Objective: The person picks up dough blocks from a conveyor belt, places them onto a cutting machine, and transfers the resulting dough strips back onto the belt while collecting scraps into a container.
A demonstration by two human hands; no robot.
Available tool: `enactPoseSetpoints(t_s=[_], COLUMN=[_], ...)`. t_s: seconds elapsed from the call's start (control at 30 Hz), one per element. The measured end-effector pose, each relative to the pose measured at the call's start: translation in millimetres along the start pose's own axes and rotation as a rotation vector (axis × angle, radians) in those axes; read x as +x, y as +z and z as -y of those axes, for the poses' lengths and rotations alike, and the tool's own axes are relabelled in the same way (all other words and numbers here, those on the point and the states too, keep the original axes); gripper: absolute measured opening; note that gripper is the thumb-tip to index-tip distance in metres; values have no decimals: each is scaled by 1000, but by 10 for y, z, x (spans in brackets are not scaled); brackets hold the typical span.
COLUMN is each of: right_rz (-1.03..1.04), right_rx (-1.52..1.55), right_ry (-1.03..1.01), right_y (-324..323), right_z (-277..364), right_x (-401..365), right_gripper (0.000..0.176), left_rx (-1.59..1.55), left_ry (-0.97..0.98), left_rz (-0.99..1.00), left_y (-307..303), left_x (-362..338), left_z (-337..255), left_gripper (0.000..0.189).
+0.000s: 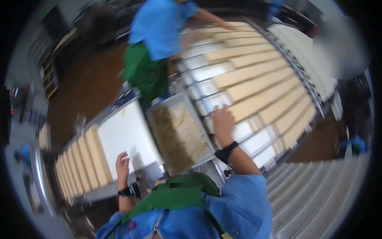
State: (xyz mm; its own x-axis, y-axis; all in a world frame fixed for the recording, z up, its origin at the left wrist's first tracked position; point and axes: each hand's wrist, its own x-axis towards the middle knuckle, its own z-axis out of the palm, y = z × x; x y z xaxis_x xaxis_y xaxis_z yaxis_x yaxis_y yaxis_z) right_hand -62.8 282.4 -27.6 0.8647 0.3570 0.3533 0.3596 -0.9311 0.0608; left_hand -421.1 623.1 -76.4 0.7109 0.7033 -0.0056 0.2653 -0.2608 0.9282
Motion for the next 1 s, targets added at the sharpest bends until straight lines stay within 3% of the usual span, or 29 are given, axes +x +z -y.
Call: enactPoseSetpoints(t_s=[0.07, 0.1, 0.13, 0.2, 0.3, 0.37, 0.4, 0.47, 0.5, 0.53, 0.6, 0.7, 0.77, 0.8, 0.87, 0.93, 1.0], right_rz=[32, -82, 13, -50, -111, -50, -51, -30, -36, -46, -183, 95, 335, 151, 268, 391, 380], right_rx=[12, -72, -52, -102, -156, -250, -248, -352, -461, -461, -476, -69, 226, 422, 506, 488, 504], right_ry=[-17, -22, 38, 7, 48, 231, 209, 310, 304, 290, 139, -222, -456, -655, -690, -699, -737], right_y=[-64, -40, -96, -202, 111, -81, -51, 55, 132, 187, 176, 52, -198, 313, 491, 370, 376], right_z=[12, 16, 37, 87, -167, -60, -49, 11, 40, 175, 569, 1814, 2859, 3141, 4047, 4880, 5509], right_x=[38, 14, 46, 20, 40, 84, 82, 52, 30, 31, -61, -113, -205, -291, -425, -492, -507], right_gripper=[57, 63, 65, 64, 62, 57, 57, 58, 60, 60, 59, 59, 59, 59, 70, 74, 73], left_rx=[-19, -28, -25, 68, 105, 525, 524, 679, 649, 639, 646, 543, 571, 599, 684, 503, 528], left_ry=[-39, -56, -55, 49, -138, 81, 62, -350, -451, -461, -474, -395, -440, -481, -445, -562, -598], left_rz=[-38, -68, -107, -195, -272, -467, -480, -634, -568, -578, -519, -482, -422, -353, -343, -248, -196], left_y=[-140, -198, -232, -325, -564, -719, -760, -839, -915, -956, -1005, -1036, -1037, -1034, -1056, -1136, -1195], left_x=[-40, -47, -77, -133, -245, -304, -371, -471, -529, -573, -677, -688, -629, -611, -605, -552, -503], left_z=[146, 307, 374, 494, 390, 545, 581, 516, 670, 707, 753, 875, 805, 782, 781, 568, 447], left_gripper=[32, 31, 31, 31, 31, 40, 40, 59, 79, 79, 89, 95, 95, 95, 96, 100, 98])
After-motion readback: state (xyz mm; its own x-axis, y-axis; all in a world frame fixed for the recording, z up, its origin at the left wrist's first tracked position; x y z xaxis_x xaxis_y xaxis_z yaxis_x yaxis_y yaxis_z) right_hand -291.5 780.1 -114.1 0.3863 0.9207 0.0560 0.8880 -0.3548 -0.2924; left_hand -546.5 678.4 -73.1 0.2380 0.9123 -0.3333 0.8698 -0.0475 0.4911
